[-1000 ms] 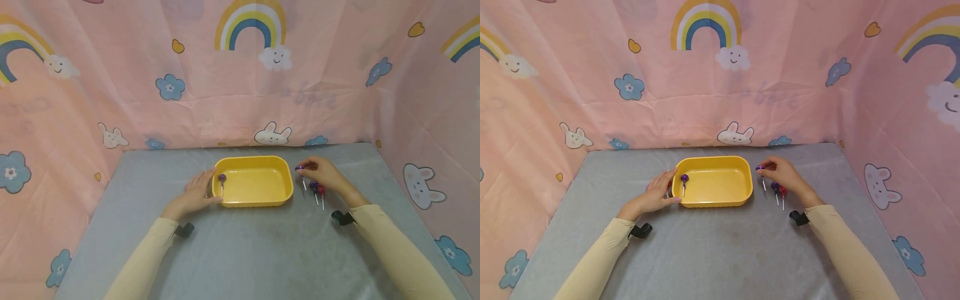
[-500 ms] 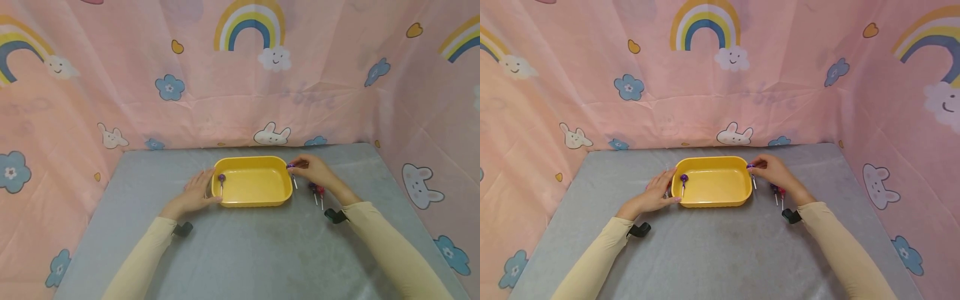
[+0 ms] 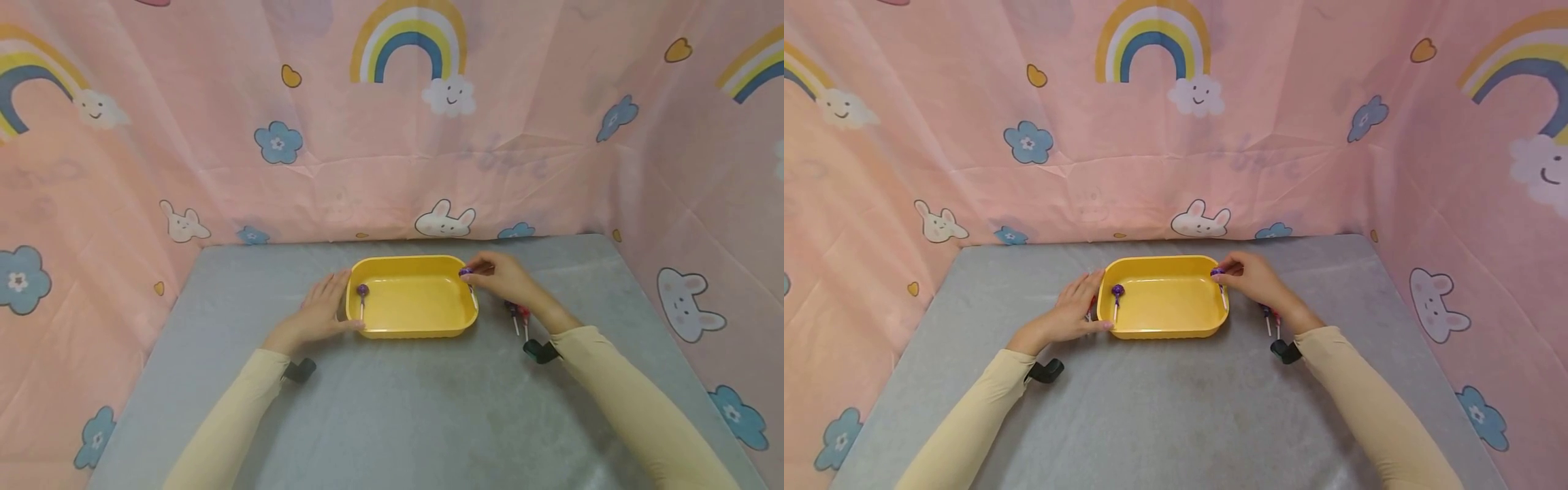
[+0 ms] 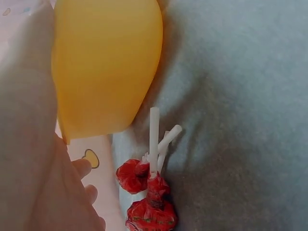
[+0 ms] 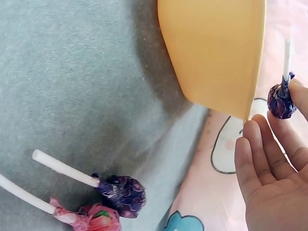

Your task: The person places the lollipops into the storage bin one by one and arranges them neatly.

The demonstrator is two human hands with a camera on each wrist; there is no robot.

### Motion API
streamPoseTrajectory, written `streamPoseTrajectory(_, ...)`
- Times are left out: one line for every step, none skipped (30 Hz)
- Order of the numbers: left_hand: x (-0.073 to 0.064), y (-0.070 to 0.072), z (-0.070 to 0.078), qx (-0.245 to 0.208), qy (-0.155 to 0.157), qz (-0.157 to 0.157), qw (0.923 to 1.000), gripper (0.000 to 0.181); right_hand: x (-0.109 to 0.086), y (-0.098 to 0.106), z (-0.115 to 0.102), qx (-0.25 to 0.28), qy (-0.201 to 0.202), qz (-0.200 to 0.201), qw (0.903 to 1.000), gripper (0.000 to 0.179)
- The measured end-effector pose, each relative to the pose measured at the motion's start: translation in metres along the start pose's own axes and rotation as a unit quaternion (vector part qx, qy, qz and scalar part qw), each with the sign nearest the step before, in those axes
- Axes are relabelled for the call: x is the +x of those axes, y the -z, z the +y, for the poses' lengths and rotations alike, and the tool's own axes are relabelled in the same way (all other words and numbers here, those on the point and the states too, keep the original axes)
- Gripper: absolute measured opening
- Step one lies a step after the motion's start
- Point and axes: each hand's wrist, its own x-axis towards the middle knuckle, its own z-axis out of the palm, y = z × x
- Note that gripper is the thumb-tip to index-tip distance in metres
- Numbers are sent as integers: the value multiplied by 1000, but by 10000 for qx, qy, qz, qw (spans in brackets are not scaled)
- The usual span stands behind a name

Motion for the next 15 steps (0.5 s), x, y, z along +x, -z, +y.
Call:
streamPoseTrajectory(0, 1, 0, 26, -15, -6, 10000, 114, 0, 0, -1, -7, -18, -3, 10000, 37)
streamPoseTrajectory(0, 1, 1, 62, -22, -13, 10000, 115, 1, 0, -2, -9, -34, -1, 10000, 37)
streamPoseTrajectory(0, 2, 2, 93, -33, -13, 9999, 116, 1, -1, -3, -12, -52, 6, 10000, 37)
streamPoseTrajectory(0, 4, 3, 116, -61, -4, 9999, 116, 1, -1, -3, -10, -60, 14, 10000, 37)
streamPoseTrajectory(0, 5, 4, 147, -106, 19, 9998, 117, 2, -1, -4, -8, -57, 23, 10000, 37)
streamPoseTrajectory(0, 6, 4, 192, -143, 33, 9997, 117, 2, -1, -5, -12, -52, 26, 10000, 37)
streamPoseTrajectory(-1, 6, 5, 222, -163, 40, 9996, 118, 2, -1, -6, -4, -45, 31, 10000, 36)
streamPoseTrajectory(-1, 7, 5, 258, -202, 55, 9994, 119, 2, -1, -7, -9, -13, 43, 10000, 36)
streamPoseTrajectory(-1, 7, 5, 295, -234, 63, 9993, 119, 2, -1, -8, -12, 21, 57, 10000, 36)
streamPoseTrajectory(-1, 7, 5, 311, -262, 68, 9991, 119, 2, -1, -9, -17, 78, 66, 9999, 36)
streamPoseTrajectory(0, 7, 5, 316, -284, 68, 9991, 119, 3, -2, -10, -15, 123, 72, 9999, 36)
streamPoseTrajectory(0, 7, 5, 327, -295, 58, 9990, 120, 3, -2, -11, -23, 172, 78, 9998, 35)
streamPoseTrajectory(0, 8, 5, 328, -294, 35, 9990, 119, 3, -3, -12, -20, 219, 79, 9997, 35)
streamPoseTrajectory(0, 8, 5, 329, -297, 20, 9990, 119, 3, -3, -13, -7, 270, 81, 9996, 35)
streamPoseTrajectory(0, 9, 5, 304, -282, -2, 9991, 119, 4, -3, -15, 25, 308, 71, 9995, 34)
